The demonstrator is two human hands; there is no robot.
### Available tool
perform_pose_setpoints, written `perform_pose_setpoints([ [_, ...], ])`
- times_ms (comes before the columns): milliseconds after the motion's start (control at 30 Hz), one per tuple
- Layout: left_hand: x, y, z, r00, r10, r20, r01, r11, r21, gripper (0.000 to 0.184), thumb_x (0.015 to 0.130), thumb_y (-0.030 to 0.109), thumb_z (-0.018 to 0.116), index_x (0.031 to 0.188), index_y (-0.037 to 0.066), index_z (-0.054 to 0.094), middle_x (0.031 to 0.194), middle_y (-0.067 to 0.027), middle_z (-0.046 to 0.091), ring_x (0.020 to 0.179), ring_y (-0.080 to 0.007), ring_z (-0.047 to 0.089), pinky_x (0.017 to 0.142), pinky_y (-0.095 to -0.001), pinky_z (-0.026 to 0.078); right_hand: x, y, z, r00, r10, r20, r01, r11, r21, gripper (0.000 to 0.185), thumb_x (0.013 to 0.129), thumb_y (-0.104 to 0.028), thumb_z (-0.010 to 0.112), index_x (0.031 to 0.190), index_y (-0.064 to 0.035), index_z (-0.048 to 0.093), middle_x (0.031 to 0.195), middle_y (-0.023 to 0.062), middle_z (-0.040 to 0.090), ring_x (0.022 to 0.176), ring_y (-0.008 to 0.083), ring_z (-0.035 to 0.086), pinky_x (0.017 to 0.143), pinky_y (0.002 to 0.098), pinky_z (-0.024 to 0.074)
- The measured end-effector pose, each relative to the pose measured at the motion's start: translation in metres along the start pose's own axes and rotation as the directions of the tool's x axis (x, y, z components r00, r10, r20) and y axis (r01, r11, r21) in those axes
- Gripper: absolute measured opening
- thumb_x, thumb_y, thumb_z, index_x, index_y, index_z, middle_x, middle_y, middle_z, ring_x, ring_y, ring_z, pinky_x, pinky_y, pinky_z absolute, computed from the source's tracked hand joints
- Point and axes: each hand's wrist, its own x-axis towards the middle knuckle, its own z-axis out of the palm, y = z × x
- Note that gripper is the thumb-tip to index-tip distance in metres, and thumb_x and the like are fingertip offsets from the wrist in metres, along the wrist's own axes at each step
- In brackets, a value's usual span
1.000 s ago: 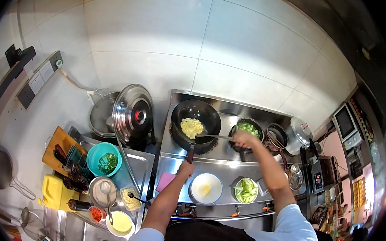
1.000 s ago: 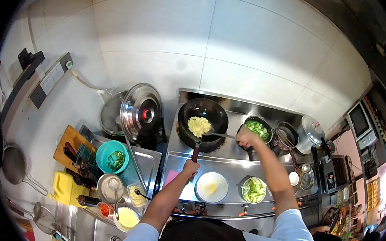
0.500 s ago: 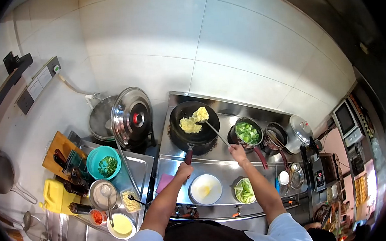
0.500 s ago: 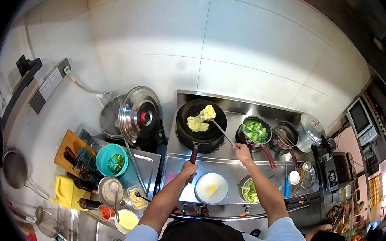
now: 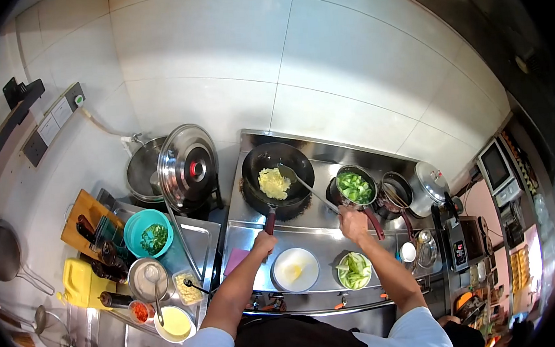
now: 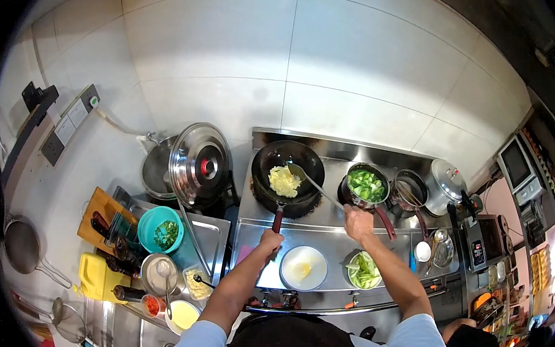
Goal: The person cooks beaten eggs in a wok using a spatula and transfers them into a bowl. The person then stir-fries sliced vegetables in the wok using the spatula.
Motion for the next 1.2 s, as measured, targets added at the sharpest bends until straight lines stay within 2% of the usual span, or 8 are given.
perform_pose_setpoints([
  [133, 0.005, -0.003, 0.002, 1.000, -0.003, -0.005, 0.003, 1.000, -0.015, 0.018, 0.076, 0.012, 0.068, 0.078, -0.004, 0.061, 0.056, -0.0098, 0.058, 0.040, -0.0201, 0.054, 0.036, -0.0350, 0.038, 0.005, -0.033, 0.011, 0.983, 0.087, 0.163, -0.096, 0.994, 0.047, 0.019, 0.085, -0.022, 0.059, 0.097, -0.0084, 0.066, 0.088, 0.0200, 0.069, 0.083, 0.0397, 0.067, 0.073, 0.0495, 0.0543],
  [400, 0.002, -0.001, 0.002, 1.000, 0.005, -0.007, -0.005, 1.000, -0.005, 0.018, 0.077, 0.011, 0.069, 0.077, -0.004, 0.060, 0.056, -0.0087, 0.057, 0.039, -0.0193, 0.053, 0.036, -0.0351, 0.037, 0.053, -0.070, 0.054, 0.943, 0.297, 0.147, -0.307, 0.951, 0.049, 0.020, 0.088, -0.021, 0.057, 0.097, -0.0069, 0.067, 0.085, 0.0212, 0.070, 0.084, 0.0384, 0.069, 0.075, 0.0487, 0.0546],
  [500, 0.005, -0.003, 0.000, 1.000, 0.003, 0.011, -0.003, 1.000, -0.007, 0.017, 0.077, 0.010, 0.069, 0.078, -0.004, 0.060, 0.057, -0.0084, 0.057, 0.040, -0.0190, 0.053, 0.037, -0.0351, 0.037, 0.047, -0.064, 0.037, 0.973, 0.168, 0.160, -0.192, 0.970, 0.146, 0.021, 0.088, -0.021, 0.057, 0.100, -0.0086, 0.068, 0.085, 0.0212, 0.070, 0.083, 0.0389, 0.069, 0.075, 0.0490, 0.0546],
  [633, 0.002, -0.004, 0.001, 1.000, -0.008, 0.016, 0.009, 1.000, -0.023, 0.016, 0.077, 0.010, 0.068, 0.079, -0.004, 0.060, 0.057, -0.0082, 0.057, 0.040, -0.0188, 0.053, 0.037, -0.0347, 0.038, 0.054, -0.054, 0.021, 0.968, 0.196, 0.157, -0.197, 0.980, -0.010, 0.021, 0.085, -0.021, 0.057, 0.098, -0.0099, 0.069, 0.086, 0.0195, 0.070, 0.083, 0.0379, 0.069, 0.073, 0.0494, 0.0547],
  [733, -0.002, 0.001, -0.002, 1.000, 0.001, 0.001, -0.001, 0.999, -0.043, 0.015, 0.077, 0.009, 0.066, 0.078, -0.004, 0.059, 0.057, -0.0097, 0.057, 0.039, -0.0183, 0.053, 0.036, -0.0337, 0.037, 0.065, -0.041, -0.003, 0.993, 0.066, 0.099, -0.061, 0.997, -0.057, 0.019, 0.083, -0.021, 0.060, 0.093, -0.0076, 0.069, 0.081, 0.0217, 0.069, 0.079, 0.0392, 0.068, 0.071, 0.0487, 0.0550],
  [900, 0.001, -0.003, 0.000, 0.999, 0.034, 0.010, -0.033, 0.998, -0.050, 0.015, 0.077, 0.008, 0.065, 0.075, -0.004, 0.057, 0.056, -0.0101, 0.056, 0.039, -0.0178, 0.052, 0.035, -0.0337, 0.037, 0.082, -0.075, -0.101, 0.964, 0.034, 0.263, 0.023, 0.977, -0.210, 0.022, 0.080, -0.020, 0.062, 0.089, -0.0036, 0.072, 0.085, 0.0208, 0.070, 0.082, 0.0386, 0.069, 0.073, 0.0468, 0.0559],
  [1000, 0.002, -0.004, 0.003, 1.000, 0.022, -0.005, -0.022, 0.995, -0.095, 0.015, 0.077, 0.008, 0.065, 0.075, -0.004, 0.057, 0.056, -0.0094, 0.055, 0.038, -0.0180, 0.051, 0.034, -0.0343, 0.036, 0.106, -0.097, -0.106, 0.931, 0.036, 0.364, 0.047, 0.975, -0.218, 0.024, 0.077, -0.017, 0.064, 0.094, -0.0025, 0.073, 0.095, 0.0215, 0.071, 0.090, 0.0369, 0.070, 0.078, 0.0446, 0.0562],
  [1200, 0.004, -0.007, 0.006, 0.999, 0.037, -0.011, -0.038, 0.998, -0.060, 0.015, 0.077, 0.007, 0.064, 0.076, -0.006, 0.058, 0.055, -0.0113, 0.056, 0.038, -0.0193, 0.052, 0.034, -0.0354, 0.036, 0.181, -0.133, -0.049, 0.944, 0.039, 0.328, 0.009, 0.989, -0.144, 0.024, 0.080, -0.015, 0.061, 0.097, -0.0018, 0.071, 0.102, 0.0219, 0.070, 0.097, 0.0367, 0.068, 0.082, 0.0451, 0.0552],
])
